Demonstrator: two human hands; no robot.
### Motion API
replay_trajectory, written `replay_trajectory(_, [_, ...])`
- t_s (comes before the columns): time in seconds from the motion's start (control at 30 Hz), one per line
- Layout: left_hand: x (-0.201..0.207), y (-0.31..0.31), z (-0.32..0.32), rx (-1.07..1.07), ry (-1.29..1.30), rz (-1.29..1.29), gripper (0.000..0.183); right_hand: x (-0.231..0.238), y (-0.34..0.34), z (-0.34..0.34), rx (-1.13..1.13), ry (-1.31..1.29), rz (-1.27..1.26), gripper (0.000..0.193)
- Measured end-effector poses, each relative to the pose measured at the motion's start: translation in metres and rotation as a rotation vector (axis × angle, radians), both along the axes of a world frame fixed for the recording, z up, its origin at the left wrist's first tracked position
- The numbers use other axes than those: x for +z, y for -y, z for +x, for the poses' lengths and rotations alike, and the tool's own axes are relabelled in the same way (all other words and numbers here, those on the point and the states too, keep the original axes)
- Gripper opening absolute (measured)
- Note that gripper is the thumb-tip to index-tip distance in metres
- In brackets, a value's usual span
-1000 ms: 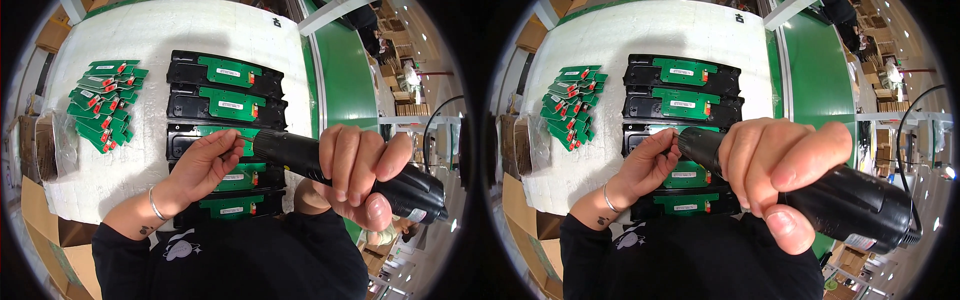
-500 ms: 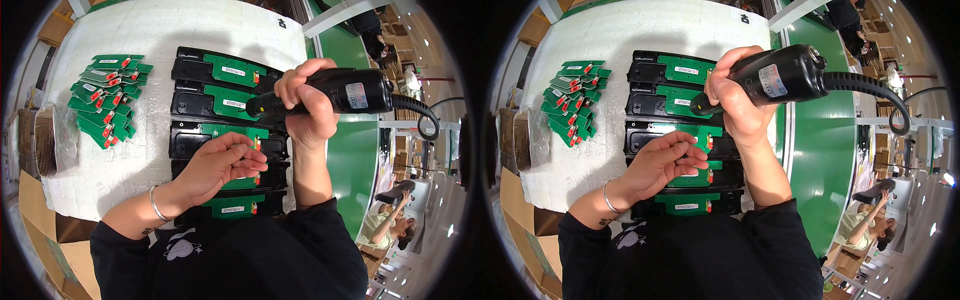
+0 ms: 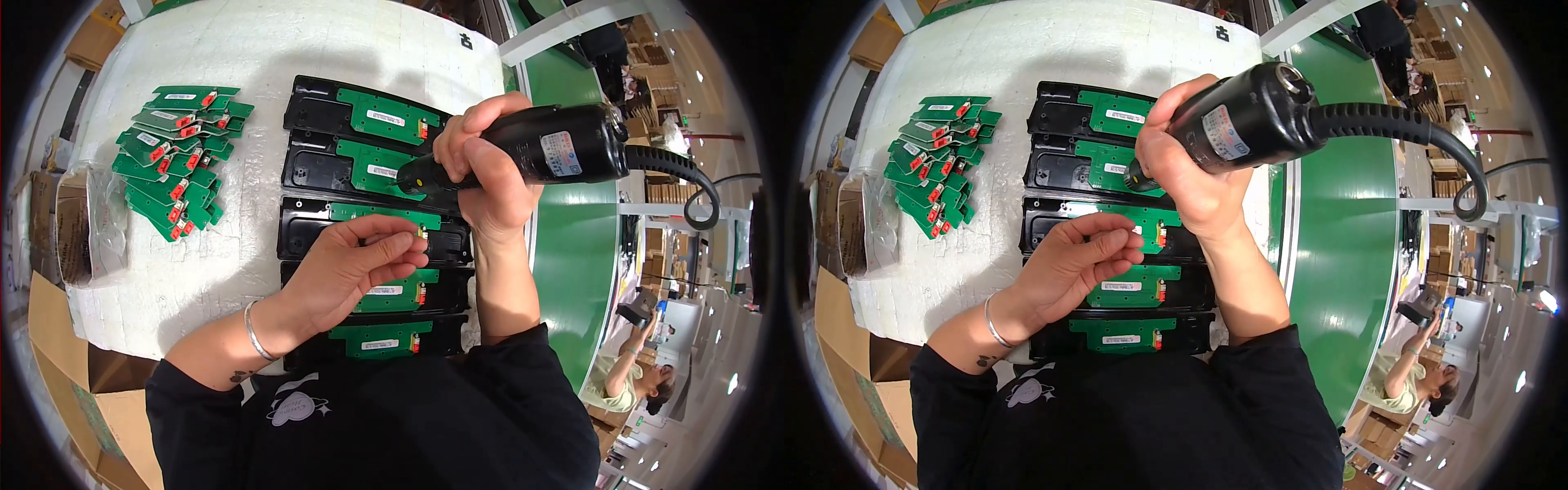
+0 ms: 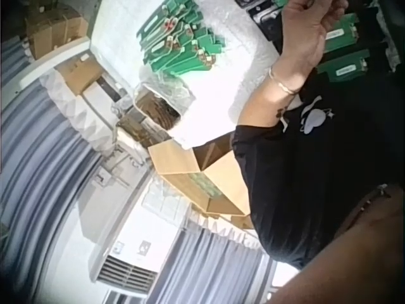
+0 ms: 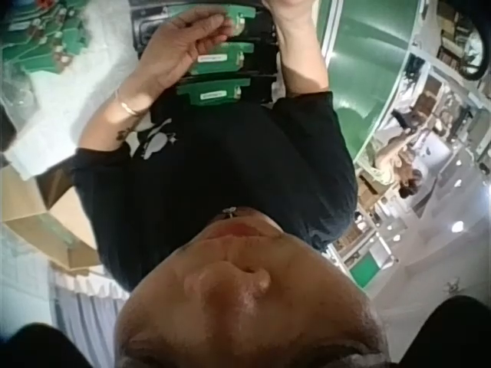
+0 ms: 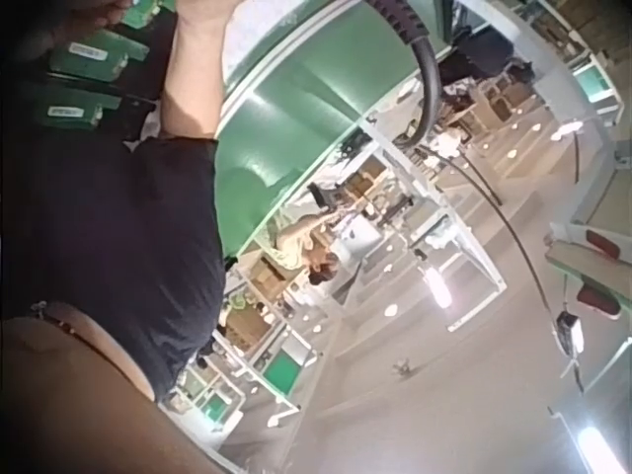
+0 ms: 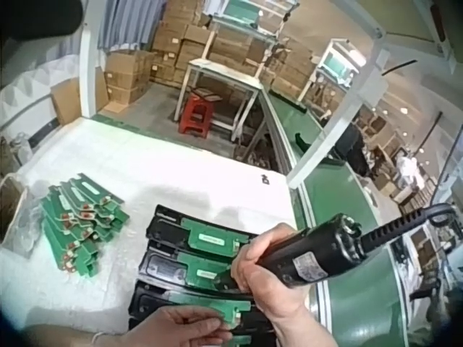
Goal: Assembling electronic components by placing circuit boards into plastic housings and securing them with screws.
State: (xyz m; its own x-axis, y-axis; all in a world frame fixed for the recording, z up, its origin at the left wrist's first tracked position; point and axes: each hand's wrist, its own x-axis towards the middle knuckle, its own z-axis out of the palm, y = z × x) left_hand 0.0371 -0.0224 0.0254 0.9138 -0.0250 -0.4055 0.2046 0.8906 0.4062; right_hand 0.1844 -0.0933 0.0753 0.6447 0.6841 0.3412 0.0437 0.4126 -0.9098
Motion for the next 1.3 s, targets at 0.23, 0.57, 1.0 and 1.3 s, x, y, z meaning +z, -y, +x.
replay_trajectory(0.23, [-0.016, -0.004, -0.003, 0.072, 0.020, -0.131, 0.014, 0.032, 0.009, -0.022, -0.033, 0.145, 0.098, 0.020])
replay_trajectory(0.57, [-0.016, -0.009, -0.002, 0.075, 0.097, -0.213, 0.018, 0.062, 0.042, -0.035, 0.210, 0.181, 0.213, 0.024])
replay_trajectory(1.0, [-0.001, -0.003, -0.014, 0.038, 0.022, -0.202, 0.037, 0.005, -0.010, -0.007, 0.070, -0.010, 0.186, 0.020])
replay_trajectory(1.3, [-0.004, -0.010, -0.026, -0.049, 0.057, 0.040, 0.025, 0.000, -0.015, -0.010, 0.090, -0.047, 0.089, 0.019])
